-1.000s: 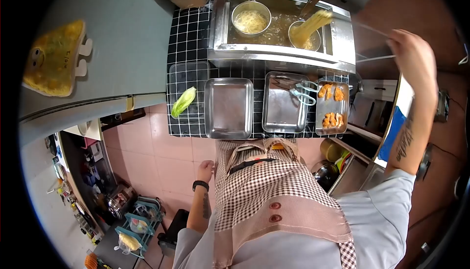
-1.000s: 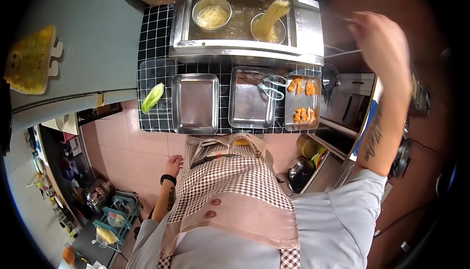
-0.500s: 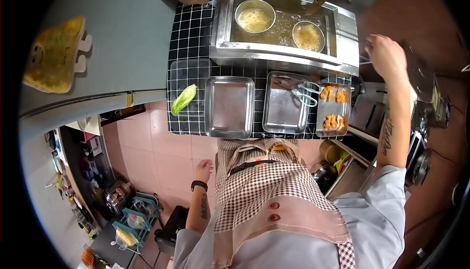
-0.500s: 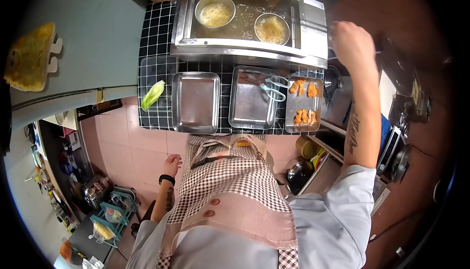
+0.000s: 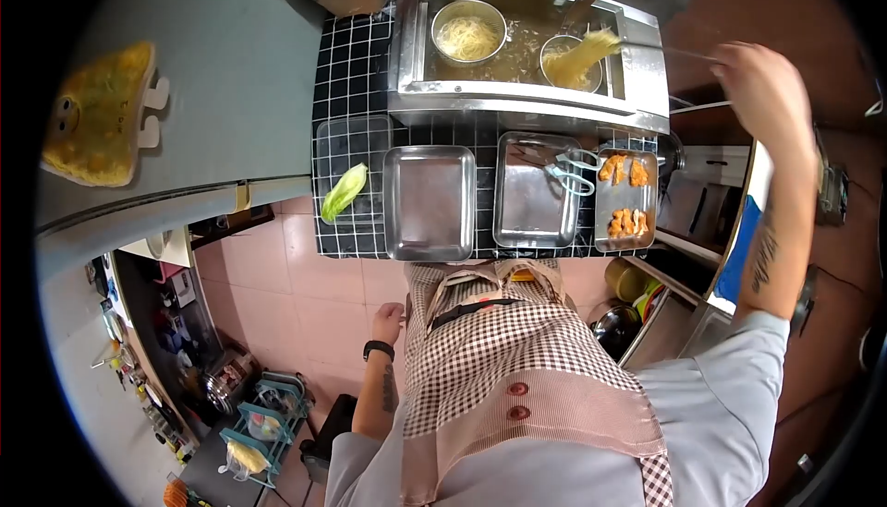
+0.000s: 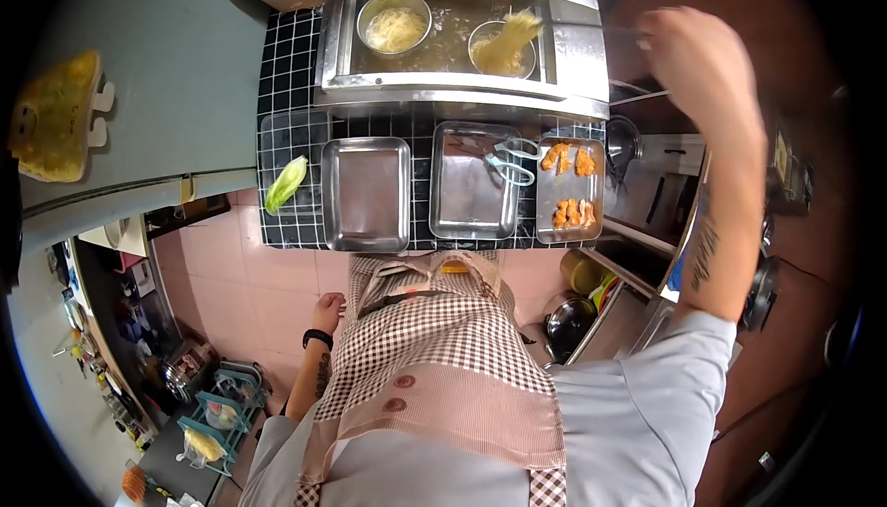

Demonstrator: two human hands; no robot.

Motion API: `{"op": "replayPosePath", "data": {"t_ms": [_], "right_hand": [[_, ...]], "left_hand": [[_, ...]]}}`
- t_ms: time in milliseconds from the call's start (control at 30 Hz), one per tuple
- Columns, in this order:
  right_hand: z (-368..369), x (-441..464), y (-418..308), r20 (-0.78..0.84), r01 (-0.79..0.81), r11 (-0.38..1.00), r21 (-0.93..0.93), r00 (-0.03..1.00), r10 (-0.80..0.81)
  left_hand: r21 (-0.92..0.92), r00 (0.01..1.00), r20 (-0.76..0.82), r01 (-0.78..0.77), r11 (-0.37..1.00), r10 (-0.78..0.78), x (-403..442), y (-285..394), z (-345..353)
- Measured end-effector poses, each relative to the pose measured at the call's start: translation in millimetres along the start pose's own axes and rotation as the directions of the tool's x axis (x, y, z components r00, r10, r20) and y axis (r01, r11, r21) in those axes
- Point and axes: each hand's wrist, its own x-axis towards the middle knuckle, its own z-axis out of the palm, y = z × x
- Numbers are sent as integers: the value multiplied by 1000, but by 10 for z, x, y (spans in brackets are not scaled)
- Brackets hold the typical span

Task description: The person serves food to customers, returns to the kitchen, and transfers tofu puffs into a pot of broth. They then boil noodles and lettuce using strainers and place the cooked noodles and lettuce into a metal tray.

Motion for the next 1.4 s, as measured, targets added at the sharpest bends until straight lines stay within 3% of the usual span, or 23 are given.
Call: {"op": "replayPosePath", "data": {"t_ms": [67,100,133,267,333,367,433,533,567,667,800,867,967,1000,1067,1200,1333,1400], "right_hand": [[-480,-290,154,-69,-99,995,18,993,100],[-450,-443,397,-272,-69,998,-12,960,63],[-667,-519,342,-194,-197,977,80,958,210],[-574,-619,336,-238,-294,938,181,913,332],[-229,-475,285,-232,-147,982,116,958,171],[-91,-357,125,-88,-193,973,129,975,205],[447,-149,-4,19,-141,977,157,990,139],[804,86,-215,260,-112,993,45,961,96],[759,90,-334,-53,-46,990,133,997,54],[489,505,-740,-189,63,980,188,982,-27],[659,1386,-1606,208,319,948,-13,928,-310],[846,1547,-1992,153,385,919,-79,916,-371],[922,1655,-2037,84,389,921,-27,919,-386],[751,1625,-1907,130,355,935,26,926,-355],[635,1538,-1543,66,382,924,8,922,-381],[-148,977,-993,-75,123,983,139,991,-113],[-790,520,-669,-344,65,987,144,939,-12],[-954,407,-682,-342,-27,974,226,934,105]], "left_hand": [[-3,1000,-6,18,1000,-18,74,77,-75],[-10,1000,-13,17,1000,-18,124,116,-101],[-17,1000,-20,19,1000,-19,168,148,-129],[-21,1000,11,30,999,-30,252,263,-231],[-18,999,-5,37,999,-37,228,319,-226],[-18,999,-16,42,999,-42,209,337,-219],[-48,999,-25,31,998,-32,162,294,-175],[-92,998,-67,8,996,-14,65,88,-126],[-98,997,-74,24,995,-32,23,54,-90],[-115,995,-63,64,991,-72,-155,-168,4],[-108,992,-43,117,987,-122,-239,-341,128],[-192,995,-28,89,977,-96,-260,-347,164],[-218,994,-58,78,973,-93,-254,-313,189],[-186,995,-48,78,979,-88,-248,-273,180],[-120,997,-26,74,990,-78,-232,-222,105],[-172,995,-24,90,981,-95,-56,-424,-42],[-174,994,-58,79,981,-91,72,-488,-232],[-184,993,-87,63,981,-80,118,-462,-307]]}}
